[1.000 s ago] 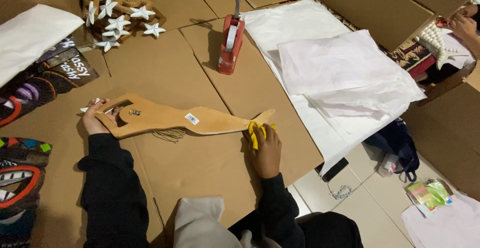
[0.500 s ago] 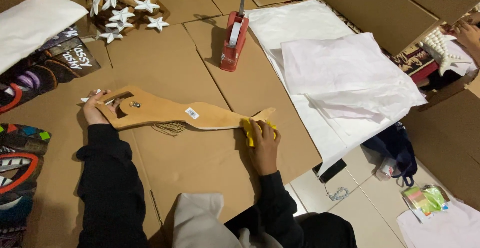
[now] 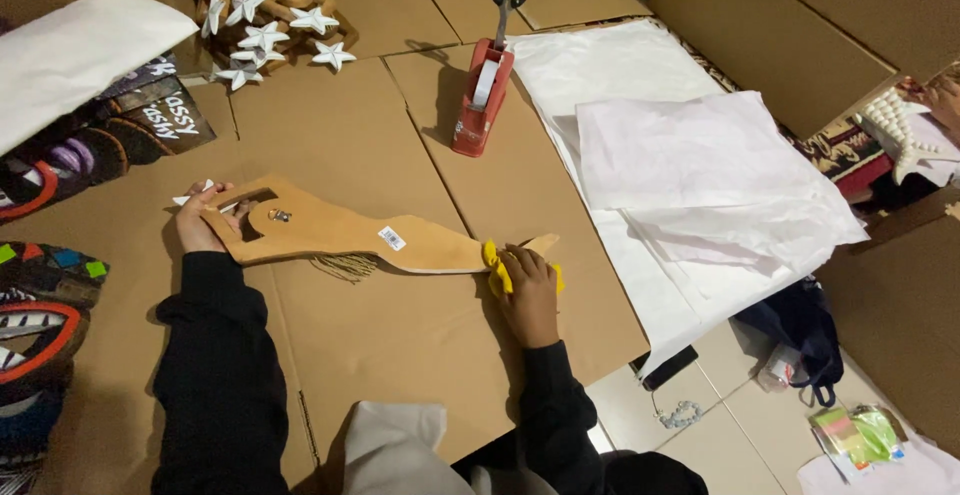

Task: Cleaning a wooden mermaid-shaped decoration with a yellow cloth

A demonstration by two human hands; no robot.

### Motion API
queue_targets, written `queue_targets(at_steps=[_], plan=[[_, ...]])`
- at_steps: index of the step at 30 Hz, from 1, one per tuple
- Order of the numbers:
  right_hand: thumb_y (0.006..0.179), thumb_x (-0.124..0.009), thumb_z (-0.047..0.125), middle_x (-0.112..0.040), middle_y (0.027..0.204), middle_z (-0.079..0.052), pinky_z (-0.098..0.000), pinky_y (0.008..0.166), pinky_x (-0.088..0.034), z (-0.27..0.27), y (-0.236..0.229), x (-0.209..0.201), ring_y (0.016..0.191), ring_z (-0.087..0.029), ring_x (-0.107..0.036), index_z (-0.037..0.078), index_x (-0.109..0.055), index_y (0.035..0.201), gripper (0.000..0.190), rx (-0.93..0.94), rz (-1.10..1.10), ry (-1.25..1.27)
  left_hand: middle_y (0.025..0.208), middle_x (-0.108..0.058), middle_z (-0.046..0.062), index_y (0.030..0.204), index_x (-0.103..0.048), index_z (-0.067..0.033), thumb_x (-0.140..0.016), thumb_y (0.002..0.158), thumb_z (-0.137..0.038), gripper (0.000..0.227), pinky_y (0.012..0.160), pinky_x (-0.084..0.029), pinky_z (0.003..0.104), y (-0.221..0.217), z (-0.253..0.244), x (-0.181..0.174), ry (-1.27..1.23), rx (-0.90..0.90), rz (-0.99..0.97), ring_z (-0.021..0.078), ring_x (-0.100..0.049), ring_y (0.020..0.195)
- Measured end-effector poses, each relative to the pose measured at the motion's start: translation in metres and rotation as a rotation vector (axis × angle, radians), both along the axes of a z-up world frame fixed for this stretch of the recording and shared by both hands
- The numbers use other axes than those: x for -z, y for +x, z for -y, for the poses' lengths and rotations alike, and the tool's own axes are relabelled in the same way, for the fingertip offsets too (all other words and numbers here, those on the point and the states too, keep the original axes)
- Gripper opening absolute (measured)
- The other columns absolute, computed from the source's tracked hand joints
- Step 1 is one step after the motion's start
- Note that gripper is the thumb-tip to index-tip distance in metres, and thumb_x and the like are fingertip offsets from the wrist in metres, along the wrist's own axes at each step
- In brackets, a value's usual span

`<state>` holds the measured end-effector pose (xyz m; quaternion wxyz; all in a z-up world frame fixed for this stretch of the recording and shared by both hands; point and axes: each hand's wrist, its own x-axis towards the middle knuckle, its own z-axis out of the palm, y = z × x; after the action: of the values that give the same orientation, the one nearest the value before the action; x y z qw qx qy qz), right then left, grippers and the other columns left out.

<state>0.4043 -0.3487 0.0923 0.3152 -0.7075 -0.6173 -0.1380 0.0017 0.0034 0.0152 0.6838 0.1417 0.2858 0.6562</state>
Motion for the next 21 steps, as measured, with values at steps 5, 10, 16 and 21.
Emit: queue_targets(at_steps=[5,10,16,21], plan=[[0.086,-0.066,0.012,-0.069,0.127,-0.007,-0.0437,0.089,-0.045,0.003,0.003,-0.001,0.114,-0.030,-0.062,0.011,-0.070,0.117,0.031,-0.084,-0.039,0.046,0.097,-0.067,0.002,0.087,-0.063,-0.0208,-0.061,0.092,-0.002,0.019,0.089,-0.059,0.045,-0.001,0.003,-0.002,0.056,0.028,-0.008,0.0185,-0.071,0.100],[0.076,-0.058,0.010,-0.069,0.114,-0.008,-0.0433,0.091,-0.042,0.008,0.002,-0.002,0.105,-0.031,-0.061,0.008,-0.068,0.106,0.032,-0.057,-0.166,0.119,0.094,-0.068,0.004,0.087,-0.067,-0.0183,-0.067,0.083,-0.003,0.016,0.081,-0.057,0.041,0.002,0.011,-0.012,0.013,-0.010,0.014,0.0200,-0.071,0.097],[0.095,-0.059,0.009,-0.058,0.096,-0.013,-0.0402,0.079,-0.046,0.017,0.007,-0.005,0.087,-0.030,-0.057,0.004,-0.055,0.098,0.007,0.125,-0.372,0.418,0.095,-0.069,0.010,0.090,-0.066,-0.0172,-0.064,0.087,-0.005,0.013,0.082,-0.060,0.043,0.002,0.006,-0.004,-0.013,-0.005,0.022,0.0238,-0.069,0.093],[0.083,-0.069,-0.004,-0.055,0.102,-0.015,-0.0395,0.082,-0.047,0.013,0.002,-0.010,0.092,-0.033,-0.057,0.000,-0.056,0.102,0.024,0.128,-0.385,0.374,0.095,-0.072,0.010,0.087,-0.066,-0.0176,-0.064,0.086,-0.002,0.016,0.087,-0.058,0.043,0.006,0.014,-0.019,-0.015,-0.039,-0.027,0.0252,-0.069,0.095]])
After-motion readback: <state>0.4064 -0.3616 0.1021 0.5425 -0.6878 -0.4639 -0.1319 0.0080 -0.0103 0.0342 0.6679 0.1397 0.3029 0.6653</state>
